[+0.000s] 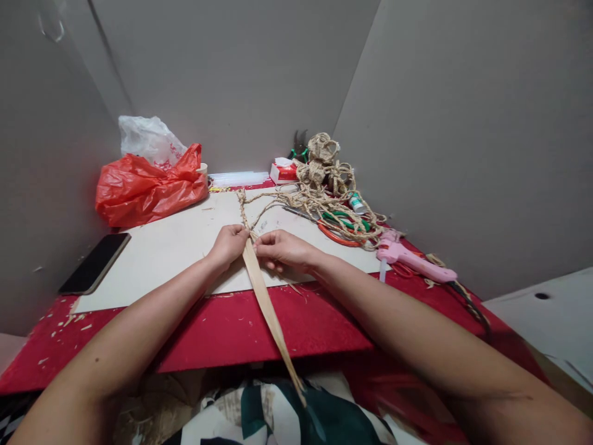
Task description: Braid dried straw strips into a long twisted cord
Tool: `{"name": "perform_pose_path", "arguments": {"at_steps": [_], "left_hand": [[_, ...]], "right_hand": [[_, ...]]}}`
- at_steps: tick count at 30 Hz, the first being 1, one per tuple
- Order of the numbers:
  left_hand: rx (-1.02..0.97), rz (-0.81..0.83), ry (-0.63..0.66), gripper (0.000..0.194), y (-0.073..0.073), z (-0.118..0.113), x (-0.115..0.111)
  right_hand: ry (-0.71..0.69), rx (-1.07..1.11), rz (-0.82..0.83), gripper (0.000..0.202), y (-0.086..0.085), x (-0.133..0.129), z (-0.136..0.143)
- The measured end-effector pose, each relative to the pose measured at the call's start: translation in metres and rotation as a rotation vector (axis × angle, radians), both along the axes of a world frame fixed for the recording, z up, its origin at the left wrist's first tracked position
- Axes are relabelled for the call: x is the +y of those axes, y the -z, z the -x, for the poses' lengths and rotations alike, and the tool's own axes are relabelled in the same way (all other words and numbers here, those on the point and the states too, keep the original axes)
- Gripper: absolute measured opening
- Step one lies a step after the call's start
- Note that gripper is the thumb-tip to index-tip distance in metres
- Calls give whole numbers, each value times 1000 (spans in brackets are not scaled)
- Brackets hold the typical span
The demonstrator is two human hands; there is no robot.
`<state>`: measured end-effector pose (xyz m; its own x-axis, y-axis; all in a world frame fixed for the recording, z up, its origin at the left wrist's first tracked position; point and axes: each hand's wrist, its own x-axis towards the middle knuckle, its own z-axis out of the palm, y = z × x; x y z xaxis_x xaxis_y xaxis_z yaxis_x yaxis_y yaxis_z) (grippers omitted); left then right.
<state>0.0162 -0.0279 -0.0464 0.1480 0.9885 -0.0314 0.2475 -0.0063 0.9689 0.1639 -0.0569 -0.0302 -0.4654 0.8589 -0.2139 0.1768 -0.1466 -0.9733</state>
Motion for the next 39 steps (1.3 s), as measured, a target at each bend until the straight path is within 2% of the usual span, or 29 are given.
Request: {"name": "perform_pose_path", "arguments": {"at_steps": [3,6,9,12,15,18,21,24,28,30,32,35,37,39], "left_hand": [[15,-26,-3,21,1,0,-1],[12,-40,-8,22,1,0,-1],[-31,-18,1,18,1,0,0],[-72,26,-9,17,0,1,0],[-79,57,-29,18,-2,0,0],[-93,-10,-66,17,0,-1,0],[-65,-105,-81,18,4,-3,1],[-16,-192,-82,19,7,-3,1],[34,-220,-92,21,5,-2,0],[57,-225,-93,23,4,-2,-1],[80,-246,-94,23,3,-2,-1],[101,-285,-86,23,4,-2,0],[100,-288,-80,23,4,-2,1],[90,-275,-83,24,4,-2,1]], "right_hand": [[-44,88,141,11,4,0,2],[-11,175,244,12,4,-1,7],[54,204,213,13,0,-1,7],[102,66,3,14,-6,-1,0],[170,-216,-314,19,-8,-2,-4],[205,-448,-564,20,-1,-4,2],[209,-490,-672,19,6,-8,13],[197,-339,-580,15,6,-10,20],[124,-104,-206,9,-1,-13,17],[94,-82,-117,9,-2,-12,14],[113,-132,-190,7,-1,-11,12],[155,-217,-395,6,1,-9,10],[136,-216,-404,9,2,-8,10],[120,-183,-329,11,1,-9,10]]}}
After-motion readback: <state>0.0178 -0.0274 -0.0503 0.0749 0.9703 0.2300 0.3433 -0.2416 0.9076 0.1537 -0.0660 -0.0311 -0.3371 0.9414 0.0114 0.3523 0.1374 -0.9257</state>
